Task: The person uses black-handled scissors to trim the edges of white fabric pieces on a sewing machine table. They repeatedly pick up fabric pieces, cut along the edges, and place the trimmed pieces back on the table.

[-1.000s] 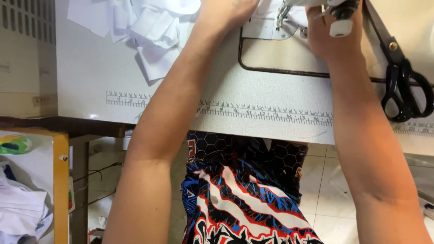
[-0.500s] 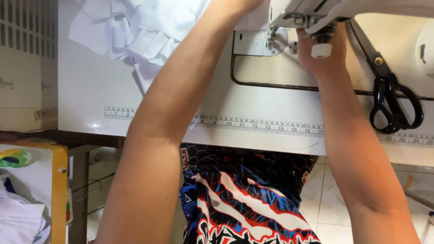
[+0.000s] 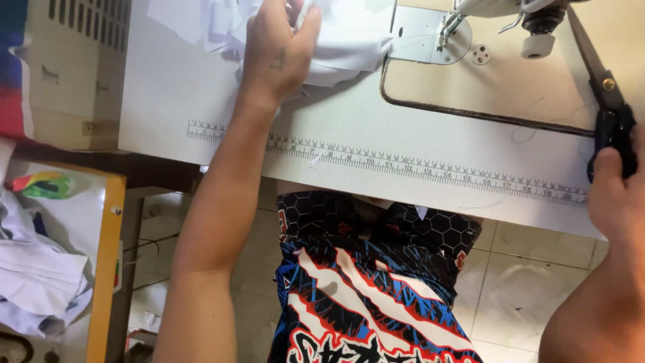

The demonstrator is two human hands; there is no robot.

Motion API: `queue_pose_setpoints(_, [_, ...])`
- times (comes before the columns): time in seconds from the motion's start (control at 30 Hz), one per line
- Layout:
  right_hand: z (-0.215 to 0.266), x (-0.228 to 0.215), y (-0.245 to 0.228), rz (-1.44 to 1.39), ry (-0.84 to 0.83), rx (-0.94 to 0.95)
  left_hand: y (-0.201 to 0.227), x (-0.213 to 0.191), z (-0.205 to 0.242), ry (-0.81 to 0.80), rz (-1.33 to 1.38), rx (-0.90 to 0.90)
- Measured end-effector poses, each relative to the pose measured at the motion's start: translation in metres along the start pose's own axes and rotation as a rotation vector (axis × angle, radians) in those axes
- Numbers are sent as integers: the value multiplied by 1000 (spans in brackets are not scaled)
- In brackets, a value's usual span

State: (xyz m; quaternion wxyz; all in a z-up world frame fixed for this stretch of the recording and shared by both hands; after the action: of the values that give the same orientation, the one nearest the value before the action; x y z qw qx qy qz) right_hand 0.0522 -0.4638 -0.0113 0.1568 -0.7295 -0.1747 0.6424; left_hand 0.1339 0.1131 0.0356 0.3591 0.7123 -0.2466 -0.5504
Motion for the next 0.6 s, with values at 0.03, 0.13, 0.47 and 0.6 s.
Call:
queue_pose_setpoints(0.03, [9, -4, 3, 7, -3, -66, 7, 1, 9, -1, 115, -2])
queue_pose_setpoints(0.13, [17, -15, -1, 124, -102, -87, 2, 2, 12, 144, 161, 135])
queue_pose_setpoints(0.47, [123, -8, -26, -1064, -401, 497, 3, -1, 21, 152, 209, 137])
queue_pose_setpoints(0.6, [134, 50, -120, -1679, -704, 447, -1, 3, 21, 135, 182, 117])
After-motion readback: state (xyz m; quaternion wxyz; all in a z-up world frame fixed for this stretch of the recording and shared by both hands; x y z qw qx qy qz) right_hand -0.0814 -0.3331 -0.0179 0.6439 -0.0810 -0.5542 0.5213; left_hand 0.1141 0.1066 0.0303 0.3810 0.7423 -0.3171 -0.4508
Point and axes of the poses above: each hand's wrist, its own z-axis away from the middle knuckle, its own x-axis out of the palm, y = z × x, the point moved 6 cm from there along -z, towards the middle knuckle, and after that the axes turned 2 degrees about -x, right-handed, at the moved point
